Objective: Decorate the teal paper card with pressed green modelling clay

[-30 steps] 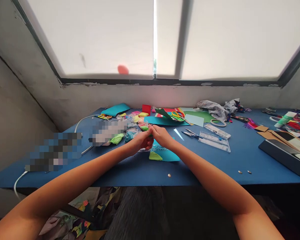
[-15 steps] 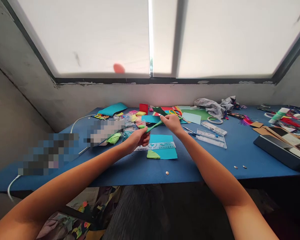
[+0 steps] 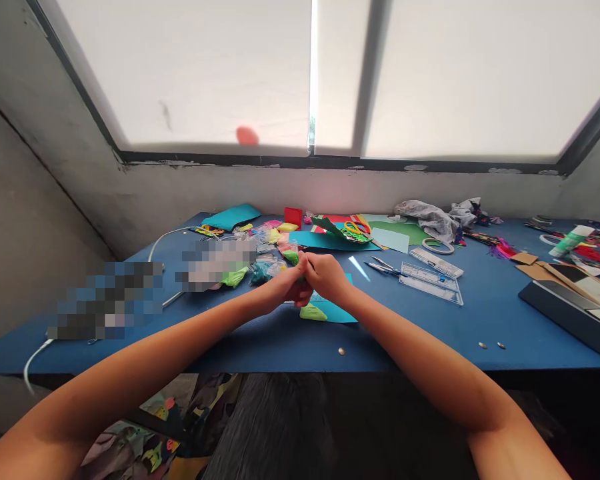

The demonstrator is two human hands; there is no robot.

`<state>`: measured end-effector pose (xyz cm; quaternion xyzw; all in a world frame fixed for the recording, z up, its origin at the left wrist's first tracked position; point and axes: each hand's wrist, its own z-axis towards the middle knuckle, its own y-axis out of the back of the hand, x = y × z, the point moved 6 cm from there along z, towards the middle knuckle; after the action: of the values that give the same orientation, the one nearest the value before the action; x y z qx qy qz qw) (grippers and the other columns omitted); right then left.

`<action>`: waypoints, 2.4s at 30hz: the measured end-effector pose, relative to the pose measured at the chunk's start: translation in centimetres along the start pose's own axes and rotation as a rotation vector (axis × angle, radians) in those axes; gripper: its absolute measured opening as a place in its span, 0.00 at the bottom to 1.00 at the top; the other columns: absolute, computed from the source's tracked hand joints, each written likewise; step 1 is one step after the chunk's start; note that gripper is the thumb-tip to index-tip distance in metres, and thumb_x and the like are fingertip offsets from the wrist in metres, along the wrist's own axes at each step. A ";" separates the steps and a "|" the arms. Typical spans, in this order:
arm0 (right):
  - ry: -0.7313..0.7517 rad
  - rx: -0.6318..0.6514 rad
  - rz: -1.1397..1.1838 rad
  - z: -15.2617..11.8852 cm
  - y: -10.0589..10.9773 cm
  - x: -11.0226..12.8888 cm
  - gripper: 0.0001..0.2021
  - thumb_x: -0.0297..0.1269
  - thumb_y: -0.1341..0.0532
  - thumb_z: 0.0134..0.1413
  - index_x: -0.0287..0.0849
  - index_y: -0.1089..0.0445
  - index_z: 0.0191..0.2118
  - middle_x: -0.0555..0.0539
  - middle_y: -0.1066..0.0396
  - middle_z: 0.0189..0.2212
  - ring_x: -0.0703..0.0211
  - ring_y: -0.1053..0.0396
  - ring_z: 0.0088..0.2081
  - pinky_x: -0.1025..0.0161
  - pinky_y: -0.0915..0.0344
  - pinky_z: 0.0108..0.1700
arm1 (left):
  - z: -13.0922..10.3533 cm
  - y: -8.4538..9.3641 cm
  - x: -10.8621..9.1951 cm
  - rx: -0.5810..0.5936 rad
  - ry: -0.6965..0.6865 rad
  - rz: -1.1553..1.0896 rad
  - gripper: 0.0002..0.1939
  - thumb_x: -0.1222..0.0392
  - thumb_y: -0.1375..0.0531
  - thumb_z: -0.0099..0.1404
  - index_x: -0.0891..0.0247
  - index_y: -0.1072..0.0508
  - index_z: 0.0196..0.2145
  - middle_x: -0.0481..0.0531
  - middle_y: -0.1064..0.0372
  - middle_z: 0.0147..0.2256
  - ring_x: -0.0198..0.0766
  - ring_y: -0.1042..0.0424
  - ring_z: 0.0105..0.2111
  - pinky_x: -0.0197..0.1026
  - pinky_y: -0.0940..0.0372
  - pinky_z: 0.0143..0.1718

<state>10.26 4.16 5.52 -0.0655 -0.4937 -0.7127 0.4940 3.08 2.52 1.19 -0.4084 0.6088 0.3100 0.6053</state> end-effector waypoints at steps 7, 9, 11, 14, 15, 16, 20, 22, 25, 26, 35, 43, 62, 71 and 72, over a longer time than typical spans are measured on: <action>-0.086 -0.023 0.027 0.8 0.6 -1.3 0.28 0.61 0.52 0.54 0.45 0.53 0.15 0.53 0.55 0.14 0.64 0.56 0.22 0.62 0.54 0.25 | 0.0 0.3 -0.5 -0.047 -0.035 0.003 0.29 0.31 0.44 0.62 0.60 0.44 0.22 0.38 0.56 0.15 0.27 0.54 0.14 0.32 0.53 0.17; -0.103 -0.055 0.030 1.2 1.1 -1.6 0.27 0.58 0.49 0.53 0.44 0.53 0.14 0.54 0.56 0.14 0.66 0.56 0.22 0.62 0.55 0.25 | 0.0 0.4 -0.6 -0.059 -0.037 -0.002 0.27 0.35 0.46 0.66 0.60 0.44 0.22 0.38 0.56 0.15 0.27 0.54 0.14 0.32 0.53 0.17; -0.121 -0.113 0.027 1.6 1.9 -2.1 0.26 0.54 0.47 0.53 0.44 0.54 0.14 0.54 0.58 0.14 0.66 0.57 0.22 0.62 0.56 0.26 | 0.1 0.6 -0.6 -0.067 -0.033 -0.005 0.26 0.38 0.48 0.69 0.61 0.44 0.23 0.38 0.56 0.14 0.27 0.54 0.14 0.31 0.53 0.17; -0.155 -0.229 0.026 1.9 3.6 -3.2 0.27 0.53 0.45 0.52 0.45 0.56 0.13 0.55 0.59 0.13 0.67 0.56 0.21 0.63 0.55 0.26 | 0.2 0.9 -0.4 -0.076 -0.023 -0.010 0.25 0.41 0.49 0.70 0.61 0.44 0.23 0.39 0.55 0.14 0.27 0.52 0.13 0.31 0.54 0.17; -0.169 -0.270 0.031 2.0 4.3 -3.7 0.27 0.55 0.46 0.52 0.45 0.55 0.13 0.55 0.58 0.13 0.67 0.55 0.20 0.63 0.54 0.26 | 0.3 1.0 -0.3 -0.079 -0.021 -0.015 0.25 0.41 0.49 0.70 0.61 0.45 0.23 0.39 0.54 0.14 0.27 0.52 0.13 0.31 0.54 0.16; -0.185 -0.311 0.039 2.1 5.1 -4.1 0.27 0.56 0.46 0.52 0.45 0.53 0.13 0.55 0.56 0.12 0.66 0.53 0.19 0.63 0.52 0.25 | 0.3 1.1 -0.3 -0.082 -0.019 -0.020 0.25 0.40 0.49 0.70 0.61 0.45 0.23 0.39 0.54 0.14 0.27 0.52 0.13 0.30 0.54 0.16; -0.232 -0.481 0.104 2.0 7.8 -4.8 0.28 0.65 0.52 0.53 0.46 0.41 0.19 0.52 0.44 0.13 0.61 0.41 0.18 0.62 0.44 0.25 | 0.1 1.2 -0.4 -0.087 -0.016 -0.060 0.28 0.32 0.54 0.68 0.60 0.43 0.26 0.39 0.52 0.13 0.28 0.50 0.12 0.31 0.54 0.16; -0.221 -0.546 0.216 1.7 8.0 -4.3 0.29 0.68 0.53 0.52 0.45 0.38 0.22 0.50 0.39 0.17 0.59 0.36 0.21 0.62 0.40 0.26 | -0.1 1.1 -0.6 -0.085 -0.022 -0.082 0.30 0.28 0.56 0.66 0.60 0.41 0.28 0.40 0.48 0.14 0.30 0.48 0.12 0.32 0.52 0.17; -0.148 -0.477 0.369 1.1 5.9 -2.4 0.28 0.68 0.50 0.51 0.45 0.36 0.23 0.48 0.35 0.20 0.58 0.33 0.25 0.61 0.36 0.31 | -0.2 0.8 -0.7 -0.052 -0.013 -0.114 0.35 0.24 0.57 0.61 0.62 0.37 0.32 0.45 0.39 0.17 0.32 0.41 0.14 0.34 0.47 0.18; -0.126 -0.421 0.363 0.8 4.8 -1.7 0.28 0.67 0.49 0.51 0.45 0.36 0.23 0.49 0.34 0.20 0.59 0.33 0.25 0.61 0.36 0.32 | -0.1 0.6 -0.6 -0.030 0.000 -0.125 0.36 0.23 0.56 0.60 0.62 0.36 0.33 0.47 0.36 0.19 0.33 0.39 0.15 0.35 0.45 0.18; -0.135 -0.137 0.350 -0.4 0.0 -0.7 0.32 0.71 0.49 0.49 0.42 0.33 0.25 0.49 0.33 0.23 0.60 0.36 0.27 0.63 0.38 0.30 | -0.4 0.7 -0.6 -0.084 -0.038 -0.182 0.29 0.33 0.55 0.69 0.61 0.30 0.42 0.50 0.31 0.30 0.38 0.28 0.31 0.36 0.35 0.27; -0.310 -0.079 0.431 0.2 -0.4 -2.8 0.29 0.64 0.48 0.56 0.41 0.27 0.35 0.42 0.24 0.40 0.52 0.29 0.44 0.58 0.33 0.45 | -0.2 1.2 -0.8 -0.104 -0.147 -0.169 0.22 0.46 0.30 0.52 0.66 0.28 0.35 0.53 0.30 0.35 0.38 0.29 0.37 0.36 0.36 0.34; -0.306 0.112 0.408 0.8 -0.8 -2.7 0.34 0.75 0.49 0.46 0.44 0.44 0.18 0.55 0.46 0.12 0.67 0.46 0.17 0.66 0.48 0.21 | -1.3 2.4 -2.6 -0.423 -0.338 0.542 0.15 0.61 0.38 0.62 0.60 0.40 0.22 0.42 0.43 0.20 0.33 0.46 0.22 0.37 0.52 0.26; -0.186 0.077 0.417 0.5 -1.1 -1.8 0.39 0.81 0.57 0.40 0.44 0.39 0.28 0.54 0.40 0.17 0.61 0.38 0.21 0.63 0.39 0.25 | -0.3 2.0 -1.4 -0.258 -0.289 0.577 0.15 0.49 0.45 0.66 0.62 0.37 0.29 0.45 0.36 0.23 0.33 0.36 0.22 0.36 0.40 0.25; -0.181 0.092 0.426 0.5 -1.3 -1.8 0.39 0.81 0.57 0.40 0.44 0.39 0.30 0.54 0.40 0.16 0.61 0.38 0.19 0.62 0.38 0.24 | -0.4 2.0 -1.5 -0.255 -0.296 0.570 0.14 0.49 0.47 0.67 0.61 0.38 0.30 0.45 0.36 0.24 0.33 0.36 0.22 0.36 0.40 0.25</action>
<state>9.99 5.70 3.93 -0.2092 -0.5430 -0.5603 0.5895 1.06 3.32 2.46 -0.2451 0.5604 0.5961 0.5202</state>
